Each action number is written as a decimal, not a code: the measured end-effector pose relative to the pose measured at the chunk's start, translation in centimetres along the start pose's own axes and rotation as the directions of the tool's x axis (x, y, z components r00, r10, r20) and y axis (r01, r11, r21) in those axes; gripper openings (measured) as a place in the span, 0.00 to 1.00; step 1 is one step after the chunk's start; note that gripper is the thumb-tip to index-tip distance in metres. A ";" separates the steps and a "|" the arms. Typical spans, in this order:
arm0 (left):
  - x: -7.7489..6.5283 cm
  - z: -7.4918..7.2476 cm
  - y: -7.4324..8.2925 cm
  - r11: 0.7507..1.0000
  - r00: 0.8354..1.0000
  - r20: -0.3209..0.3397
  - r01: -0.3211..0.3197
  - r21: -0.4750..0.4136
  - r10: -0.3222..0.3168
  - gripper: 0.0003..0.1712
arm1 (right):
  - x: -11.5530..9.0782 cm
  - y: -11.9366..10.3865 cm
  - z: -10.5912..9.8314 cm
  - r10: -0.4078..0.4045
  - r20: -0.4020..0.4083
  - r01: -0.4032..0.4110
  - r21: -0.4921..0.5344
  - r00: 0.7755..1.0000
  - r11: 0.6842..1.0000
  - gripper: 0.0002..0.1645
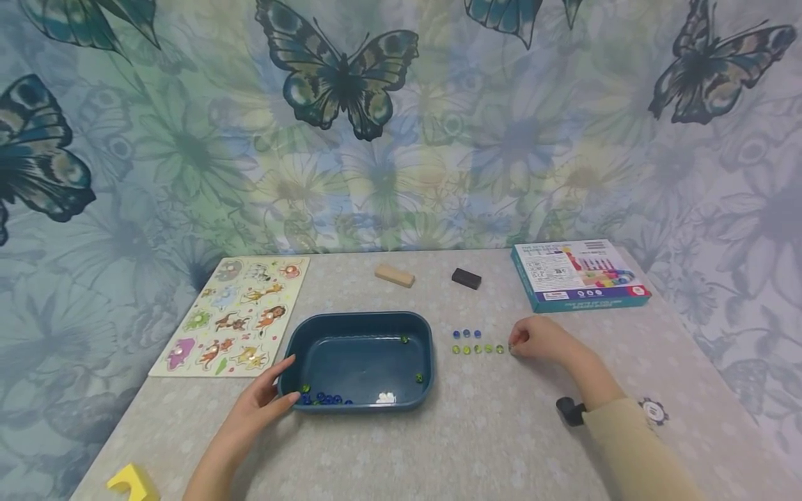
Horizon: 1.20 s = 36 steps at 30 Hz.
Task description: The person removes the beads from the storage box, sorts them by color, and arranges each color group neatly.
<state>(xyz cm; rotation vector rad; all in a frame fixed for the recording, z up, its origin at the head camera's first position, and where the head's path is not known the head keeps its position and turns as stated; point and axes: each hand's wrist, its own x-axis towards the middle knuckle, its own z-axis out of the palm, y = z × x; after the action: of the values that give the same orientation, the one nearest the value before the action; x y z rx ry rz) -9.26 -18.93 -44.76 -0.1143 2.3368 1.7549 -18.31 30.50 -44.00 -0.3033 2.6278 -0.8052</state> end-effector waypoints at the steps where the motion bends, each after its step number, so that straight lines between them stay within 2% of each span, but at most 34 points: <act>1: 0.0 0.0 0.0 1.000 1.000 -0.001 -0.001 0.002 0.001 0.38 | 0.0 -0.1 -0.1 -0.005 0.002 0.005 -0.003 1.000 1.000 0.05; 9: 0.1 0.1 0.0 1.000 1.000 -0.005 -0.019 -0.003 0.019 0.37 | -0.4 -1.8 -1.4 -0.042 -0.013 0.042 0.003 0.999 0.999 0.08; 13: 0.1 0.1 -0.1 1.000 1.000 -0.008 -0.023 -0.005 0.023 0.37 | -0.2 -3.2 -1.6 -0.098 -0.028 0.098 0.015 0.995 0.995 0.11; 17: 0.1 0.1 -0.1 1.000 1.000 -0.014 -0.020 -0.005 0.020 0.37 | 0.3 -5.4 -1.0 -0.158 -0.038 0.159 0.021 0.987 0.987 0.12; 23: 0.0 0.0 0.0 1.000 1.000 -0.016 -0.003 0.005 0.003 0.37 | 1.2 -9.3 1.1 -0.297 -0.023 0.298 0.029 0.955 0.954 0.09; 27: 0.0 0.0 0.0 1.000 1.000 -0.017 0.005 0.006 -0.004 0.37 | 1.7 -12.0 2.2 -0.381 0.036 0.379 0.038 0.924 0.924 0.10; 31: 0.0 0.0 -0.1 1.000 1.000 -0.017 -0.003 0.005 0.003 0.37 | 2.2 -14.2 2.8 -0.421 0.104 0.423 0.003 0.901 0.906 0.10; 36: 0.0 0.0 -0.2 1.000 1.000 -0.012 -0.021 -0.007 0.020 0.37 | 3.1 -15.8 3.2 -0.444 0.161 0.452 -0.018 0.882 0.892 0.08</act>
<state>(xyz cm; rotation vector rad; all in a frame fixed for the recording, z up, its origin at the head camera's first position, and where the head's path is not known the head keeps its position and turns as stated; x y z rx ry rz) -9.17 -18.95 -44.92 -0.1026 2.3482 1.7771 -18.27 15.09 -38.26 -0.9786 2.4637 -0.8087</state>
